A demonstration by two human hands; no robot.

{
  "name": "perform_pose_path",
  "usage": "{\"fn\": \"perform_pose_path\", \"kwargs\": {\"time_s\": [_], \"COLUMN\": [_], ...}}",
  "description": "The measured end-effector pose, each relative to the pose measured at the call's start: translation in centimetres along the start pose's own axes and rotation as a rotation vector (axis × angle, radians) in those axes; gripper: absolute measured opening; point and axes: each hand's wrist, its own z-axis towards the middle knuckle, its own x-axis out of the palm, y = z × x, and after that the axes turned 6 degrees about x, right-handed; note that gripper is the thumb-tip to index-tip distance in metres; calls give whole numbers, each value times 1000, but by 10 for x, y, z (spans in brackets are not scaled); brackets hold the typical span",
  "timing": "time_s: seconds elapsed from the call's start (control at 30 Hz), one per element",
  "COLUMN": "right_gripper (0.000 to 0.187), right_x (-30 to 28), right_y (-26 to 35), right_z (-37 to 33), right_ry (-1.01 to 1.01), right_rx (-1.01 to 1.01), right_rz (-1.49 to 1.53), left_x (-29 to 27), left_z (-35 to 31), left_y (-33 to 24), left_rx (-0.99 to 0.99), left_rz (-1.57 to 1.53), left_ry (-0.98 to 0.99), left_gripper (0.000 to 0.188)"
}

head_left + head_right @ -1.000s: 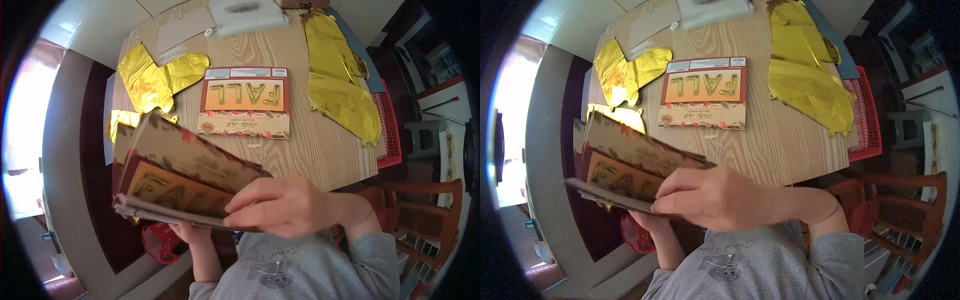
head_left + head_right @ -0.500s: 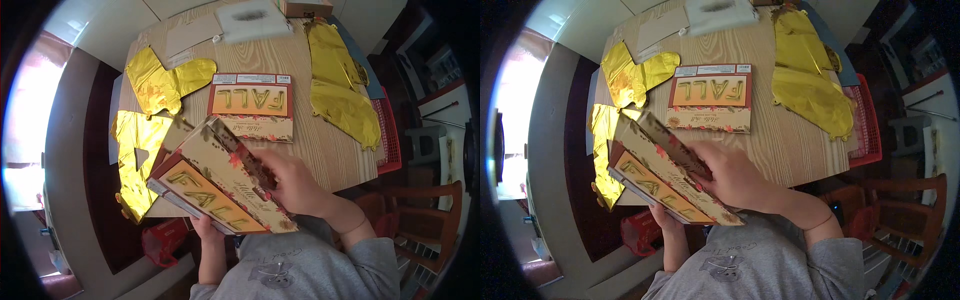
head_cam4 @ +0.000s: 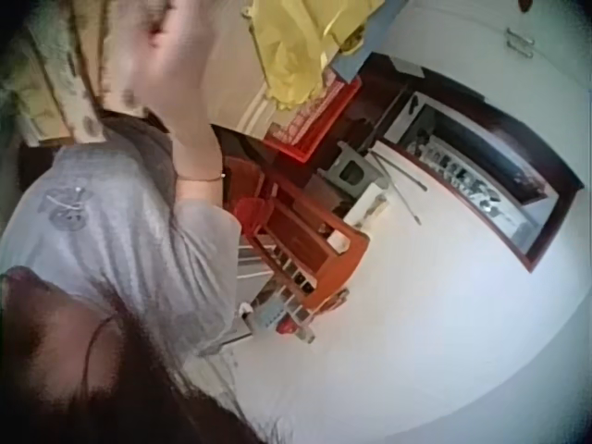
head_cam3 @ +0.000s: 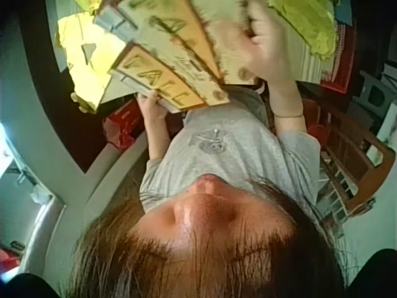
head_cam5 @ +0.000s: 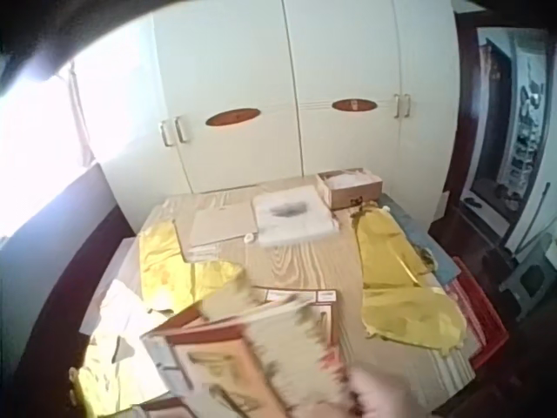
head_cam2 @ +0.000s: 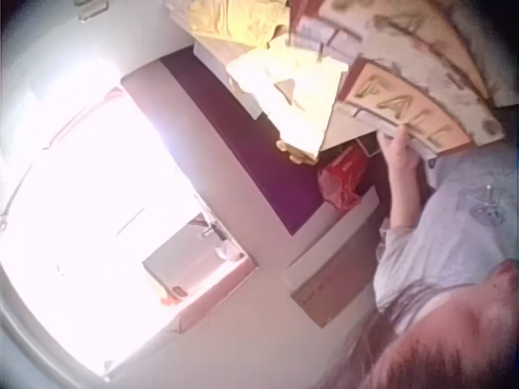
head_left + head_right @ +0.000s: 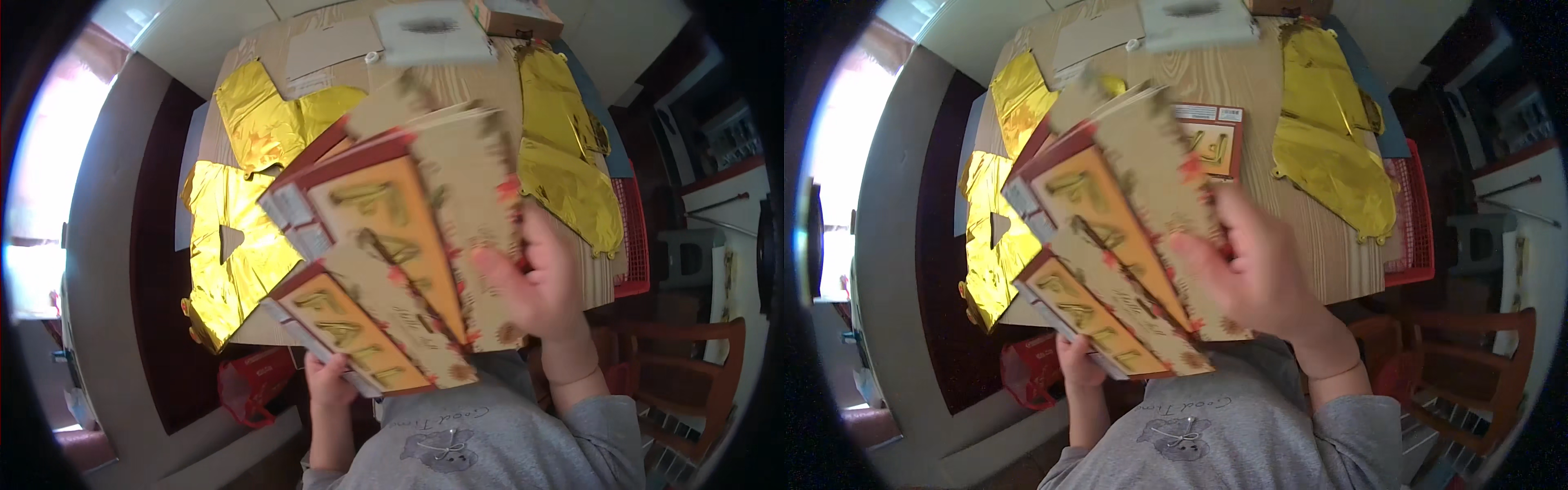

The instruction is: Sorting and inspecting decorative 'FALL' themed greeting cards and other papercraft items at a table.

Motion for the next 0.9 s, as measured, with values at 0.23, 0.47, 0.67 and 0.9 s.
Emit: {"fn": "perform_pose_path", "kwargs": {"time_s": [0.23, 0.47, 0.67, 0.9], "right_gripper": [31, 33, 37, 41], "right_x": [-19, -2, 18, 37], "right_y": [-21, -52, -82, -74], "right_z": [1, -2, -8, -8], "right_ry": [-103, 42, 180, 163], "right_rx": [46, 161, 223, 103], "right_rz": [311, 474, 600, 193], "left_x": [-63, -49, -21, 33], "left_z": [28, 55, 41, 44], "left_y": [-86, -88, -54, -23], "left_rx": [230, 82, 543, 106], "left_rz": [463, 1373, 1001, 21], "left_ry": [-272, -517, -116, 50], "left_gripper": [41, 57, 62, 53]}}
